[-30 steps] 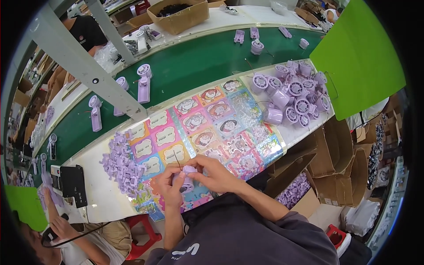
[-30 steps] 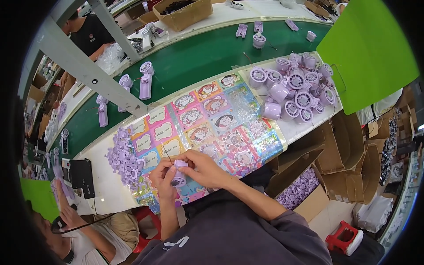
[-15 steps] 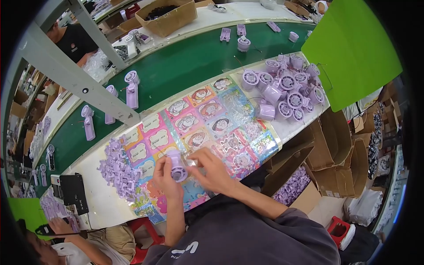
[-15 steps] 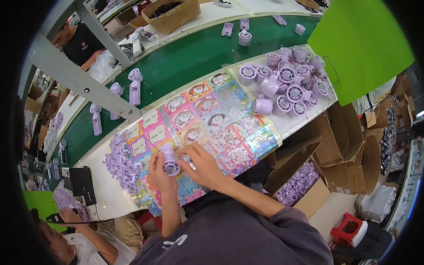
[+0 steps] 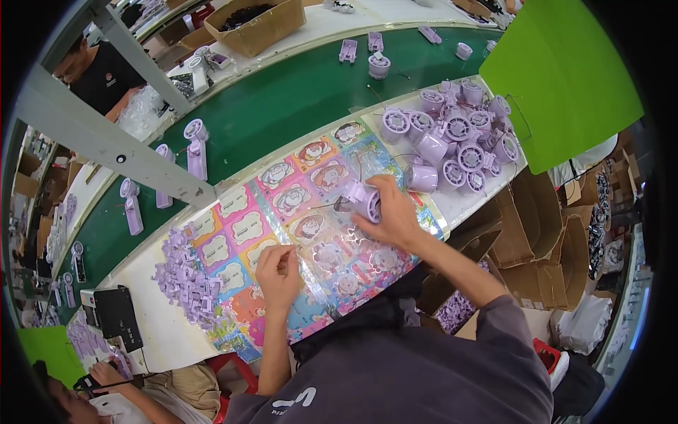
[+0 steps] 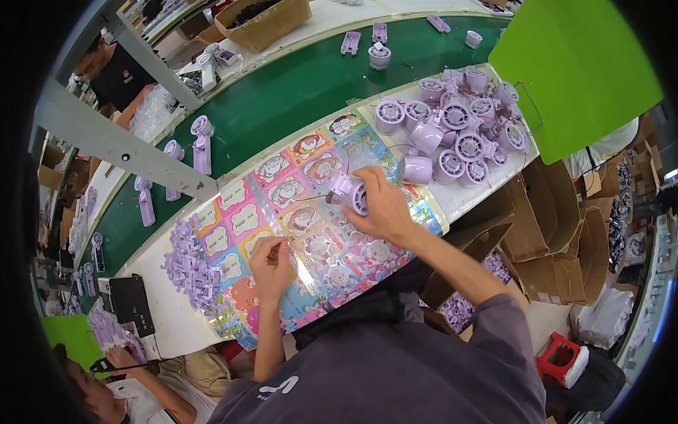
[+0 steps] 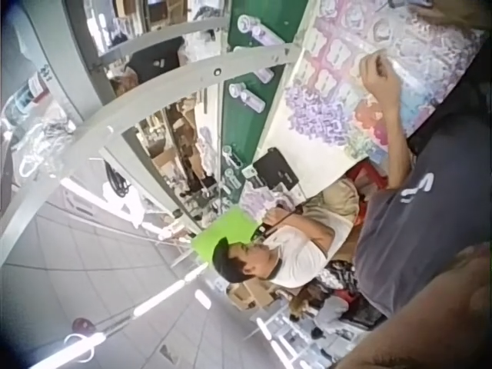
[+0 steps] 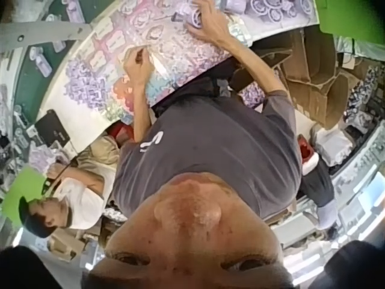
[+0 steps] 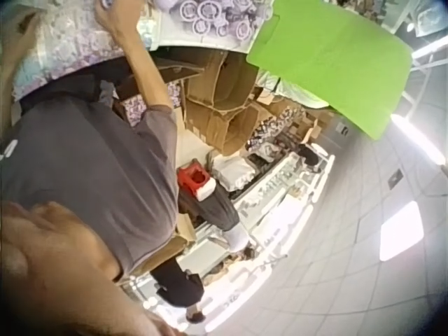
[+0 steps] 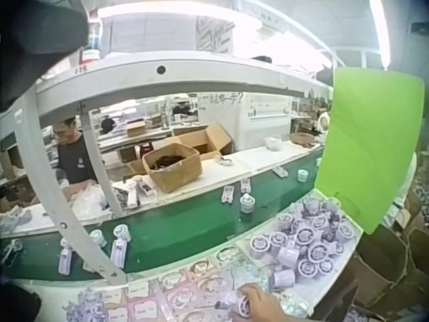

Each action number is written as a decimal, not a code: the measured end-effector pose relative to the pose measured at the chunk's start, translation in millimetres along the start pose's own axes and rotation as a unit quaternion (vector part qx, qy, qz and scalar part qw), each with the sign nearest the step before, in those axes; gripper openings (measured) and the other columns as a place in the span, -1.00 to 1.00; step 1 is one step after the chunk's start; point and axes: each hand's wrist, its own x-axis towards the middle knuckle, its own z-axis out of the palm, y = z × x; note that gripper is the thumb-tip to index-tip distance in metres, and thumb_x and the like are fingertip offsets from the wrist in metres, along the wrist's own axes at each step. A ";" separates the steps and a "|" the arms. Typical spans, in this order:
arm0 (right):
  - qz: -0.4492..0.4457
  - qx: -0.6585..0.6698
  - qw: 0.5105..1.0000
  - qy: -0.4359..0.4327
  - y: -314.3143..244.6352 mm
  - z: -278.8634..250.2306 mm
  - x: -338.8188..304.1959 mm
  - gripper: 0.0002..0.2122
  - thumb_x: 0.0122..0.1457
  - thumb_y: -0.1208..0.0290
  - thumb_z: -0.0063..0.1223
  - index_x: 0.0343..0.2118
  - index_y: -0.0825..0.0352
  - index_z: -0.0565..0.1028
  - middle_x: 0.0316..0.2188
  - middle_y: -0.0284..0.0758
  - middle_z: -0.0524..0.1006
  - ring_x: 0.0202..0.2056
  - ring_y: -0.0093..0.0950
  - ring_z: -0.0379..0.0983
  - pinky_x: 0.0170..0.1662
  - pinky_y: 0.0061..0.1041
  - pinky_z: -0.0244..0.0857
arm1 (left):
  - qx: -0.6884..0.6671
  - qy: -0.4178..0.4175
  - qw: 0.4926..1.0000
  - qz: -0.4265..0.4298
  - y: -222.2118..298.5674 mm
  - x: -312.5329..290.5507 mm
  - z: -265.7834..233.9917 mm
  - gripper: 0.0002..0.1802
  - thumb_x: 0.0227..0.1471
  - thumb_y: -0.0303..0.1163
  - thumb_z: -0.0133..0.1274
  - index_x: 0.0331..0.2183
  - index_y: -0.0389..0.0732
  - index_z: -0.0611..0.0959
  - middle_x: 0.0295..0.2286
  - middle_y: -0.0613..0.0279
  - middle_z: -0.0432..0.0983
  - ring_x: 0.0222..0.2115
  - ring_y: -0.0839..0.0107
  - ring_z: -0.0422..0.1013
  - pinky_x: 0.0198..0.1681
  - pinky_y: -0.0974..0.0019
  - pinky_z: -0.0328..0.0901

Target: The person assembles small purple plastic hand fans by hand at an industrial assembly line, combining plastic housings, fan blades, and internal components.

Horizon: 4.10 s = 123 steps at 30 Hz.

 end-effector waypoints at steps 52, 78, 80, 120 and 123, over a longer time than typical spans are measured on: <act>-0.042 -0.009 0.998 0.052 22.8 12.2 5.1 -0.39 -0.08 0.17 0.46 -0.04 0.36 0.37 -0.20 -0.13 0.48 -0.23 -0.11 0.53 -0.27 -0.25 0.45 | 0.305 -0.046 0.935 0.174 7.4 94.9 -25.1 -0.17 -0.23 0.01 0.41 0.03 -0.23 0.53 -0.23 -0.02 0.49 -0.14 -0.03 0.38 0.00 0.00 0.24; -0.230 -0.037 0.969 -0.080 -66.6 -34.8 -11.0 -0.27 -0.29 0.42 0.44 0.10 0.23 0.46 -0.03 -0.19 0.53 -0.17 -0.17 0.55 -0.11 -0.29 0.45 | 0.145 -0.393 0.904 0.085 68.1 72.4 -46.8 -0.31 -0.26 -0.34 0.39 0.00 -0.26 0.60 -0.12 -0.03 0.53 -0.12 -0.03 0.49 -0.05 0.08 0.39; -0.211 -0.051 0.971 -0.100 -69.5 -36.3 -11.3 -0.25 -0.24 0.42 0.40 0.17 0.12 0.42 -0.01 -0.27 0.51 -0.09 -0.24 0.54 -0.06 -0.26 0.41 | 0.149 -0.409 0.898 0.065 70.5 71.5 -49.4 -0.31 -0.25 -0.33 0.39 0.00 -0.27 0.61 -0.14 -0.03 0.57 -0.13 -0.02 0.51 -0.04 0.08 0.38; -0.077 -0.051 0.995 0.021 -16.8 41.5 6.1 -0.76 0.09 0.39 0.18 -0.19 0.31 0.46 -0.30 -0.21 0.44 -0.33 -0.22 0.50 -0.23 -0.26 0.41 | 0.151 0.091 0.974 -0.143 -82.4 291.3 -1.2 -0.56 -0.01 -0.10 0.33 -0.25 -0.30 0.76 -0.37 0.04 0.68 -0.36 0.20 0.58 -0.24 0.16 0.41; -0.077 -0.040 0.996 0.015 -18.1 44.3 11.7 -0.79 0.09 0.38 0.15 -0.24 0.31 0.45 -0.31 -0.22 0.43 -0.34 -0.22 0.50 -0.24 -0.26 0.41 | 0.134 0.122 0.970 -0.164 -116.3 312.1 1.6 -0.51 -0.01 -0.18 0.31 -0.11 -0.32 0.70 -0.25 -0.08 0.66 -0.22 0.08 0.58 -0.08 0.09 0.41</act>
